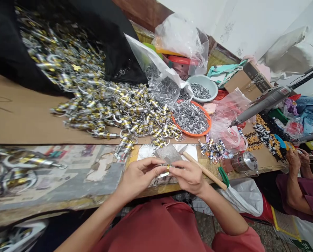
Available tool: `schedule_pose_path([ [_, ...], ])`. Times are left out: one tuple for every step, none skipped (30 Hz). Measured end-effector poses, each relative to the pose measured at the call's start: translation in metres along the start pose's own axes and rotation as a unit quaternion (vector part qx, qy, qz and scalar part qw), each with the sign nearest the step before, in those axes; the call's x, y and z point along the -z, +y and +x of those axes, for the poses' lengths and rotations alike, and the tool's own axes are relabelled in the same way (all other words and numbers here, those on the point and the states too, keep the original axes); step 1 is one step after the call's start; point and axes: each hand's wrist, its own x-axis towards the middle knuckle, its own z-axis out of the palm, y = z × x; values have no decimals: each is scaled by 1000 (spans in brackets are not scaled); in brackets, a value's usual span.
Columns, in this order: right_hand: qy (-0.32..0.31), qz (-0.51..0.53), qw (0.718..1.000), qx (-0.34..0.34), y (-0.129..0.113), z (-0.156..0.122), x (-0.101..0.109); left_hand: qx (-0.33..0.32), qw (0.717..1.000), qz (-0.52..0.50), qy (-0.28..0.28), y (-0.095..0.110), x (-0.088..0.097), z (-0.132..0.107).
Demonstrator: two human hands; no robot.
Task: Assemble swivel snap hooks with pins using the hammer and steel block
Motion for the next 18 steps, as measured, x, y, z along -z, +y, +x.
schedule_pose_path([
  [12,17,999,-34,-2,-1,-2,31,999,-20,5,-3,-1,-1],
  [21,33,997,-68,-5,-2,-4,55,998,-38,8,-7,-2,-2],
  [26,46,994,-100,-7,-3,-5,71,996,-49,11,-11,-3,-4],
  [20,61,990,-129,-8,-3,-5,80,995,-54,13,-14,-4,-5],
  [0,77,986,-151,-8,-1,-4,83,995,-55,14,-16,-4,-5],
  [-30,92,981,-167,-5,1,-2,85,995,-55,14,-18,-4,-5],
  [-62,102,977,-179,1,5,2,85,995,-56,12,-19,-3,-5],
  [-87,99,973,-189,10,10,7,87,995,-58,5,-20,-2,-4],
  [-99,76,971,-204,23,17,12,90,994,-60,-6,-20,-2,-3],
  [-102,36,968,-225,38,25,17,94,993,-63,-19,-20,-1,-2],
  [-86,-35,963,-255,56,33,22,99,992,-67,-36,-20,0,0],
  [-86,-120,945,-291,74,42,25,104,991,-71,-54,-20,1,1],
  [-108,-193,921,-321,93,50,27,108,989,-73,-70,-20,1,2],
  [-117,-211,912,-332,110,58,27,111,988,-74,-80,-20,1,3],
  [-128,-226,904,-339,124,64,24,113,987,-75,-86,-20,1,3],
  [-138,-232,900,-343,136,69,21,114,987,-79,-88,-20,1,3],
  [-144,-231,899,-343,145,72,17,116,986,-84,-87,-20,1,4],
  [-148,-233,897,-345,152,74,12,120,985,-93,-86,-20,1,4],
])
